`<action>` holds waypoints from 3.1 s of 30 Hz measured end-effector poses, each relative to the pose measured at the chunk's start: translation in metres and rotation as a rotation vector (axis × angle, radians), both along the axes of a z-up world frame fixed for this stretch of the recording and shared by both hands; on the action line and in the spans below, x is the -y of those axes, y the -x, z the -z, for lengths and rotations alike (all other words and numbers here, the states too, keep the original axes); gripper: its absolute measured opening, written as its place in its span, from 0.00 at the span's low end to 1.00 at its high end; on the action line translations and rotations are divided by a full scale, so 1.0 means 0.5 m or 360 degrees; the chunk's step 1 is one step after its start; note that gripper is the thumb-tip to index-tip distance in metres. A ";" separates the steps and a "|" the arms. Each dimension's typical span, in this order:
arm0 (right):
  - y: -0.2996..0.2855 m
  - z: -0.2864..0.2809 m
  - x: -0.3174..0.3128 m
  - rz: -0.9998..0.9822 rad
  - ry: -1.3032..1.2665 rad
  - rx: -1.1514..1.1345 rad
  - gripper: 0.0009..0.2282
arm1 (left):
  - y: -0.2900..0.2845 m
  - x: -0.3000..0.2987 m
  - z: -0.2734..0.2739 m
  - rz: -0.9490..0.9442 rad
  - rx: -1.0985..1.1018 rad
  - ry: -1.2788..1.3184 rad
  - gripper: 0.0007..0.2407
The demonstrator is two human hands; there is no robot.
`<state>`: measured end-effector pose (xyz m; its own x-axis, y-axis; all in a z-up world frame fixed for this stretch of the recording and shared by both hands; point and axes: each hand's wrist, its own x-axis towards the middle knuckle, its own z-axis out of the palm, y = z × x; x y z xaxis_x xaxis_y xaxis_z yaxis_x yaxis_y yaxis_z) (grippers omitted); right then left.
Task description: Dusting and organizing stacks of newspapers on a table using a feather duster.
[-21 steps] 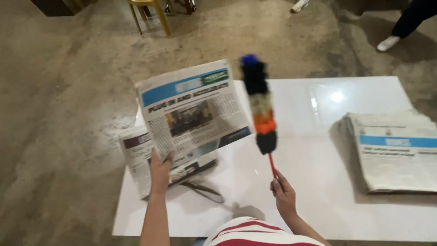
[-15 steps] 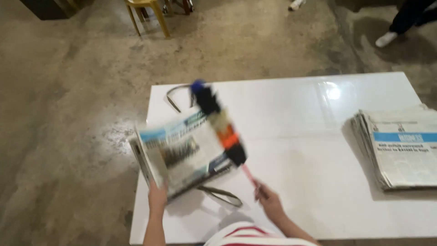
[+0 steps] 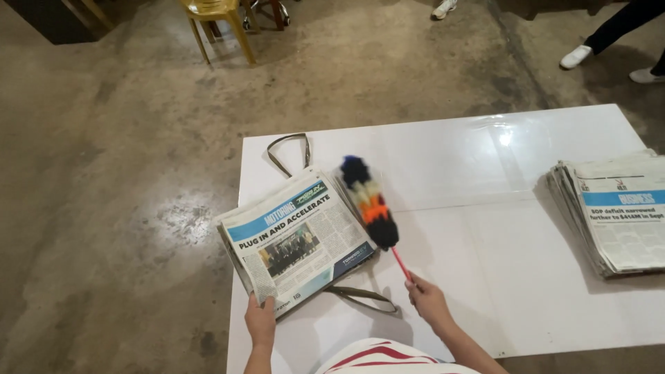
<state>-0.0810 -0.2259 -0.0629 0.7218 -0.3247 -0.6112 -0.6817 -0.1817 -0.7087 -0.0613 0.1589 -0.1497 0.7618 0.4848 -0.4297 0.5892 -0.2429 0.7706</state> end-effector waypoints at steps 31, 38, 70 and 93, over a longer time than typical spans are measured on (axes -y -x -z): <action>0.106 -0.001 0.370 0.0334 0.0187 0.0280 0.12 | -0.065 0.295 -0.011 -0.0073 0.0604 -0.1216 0.26; 0.191 0.032 0.602 0.0602 -0.0127 0.0657 0.09 | -0.113 0.758 -0.121 0.0707 0.1065 -0.0734 0.22; 0.325 0.118 1.266 0.0995 -0.0232 0.0627 0.20 | -0.088 1.669 -0.110 0.2292 0.0520 -0.0484 0.07; 0.219 0.189 0.889 -0.1467 0.1364 0.0846 0.24 | 0.051 0.902 0.285 0.0023 -0.0311 0.1417 0.16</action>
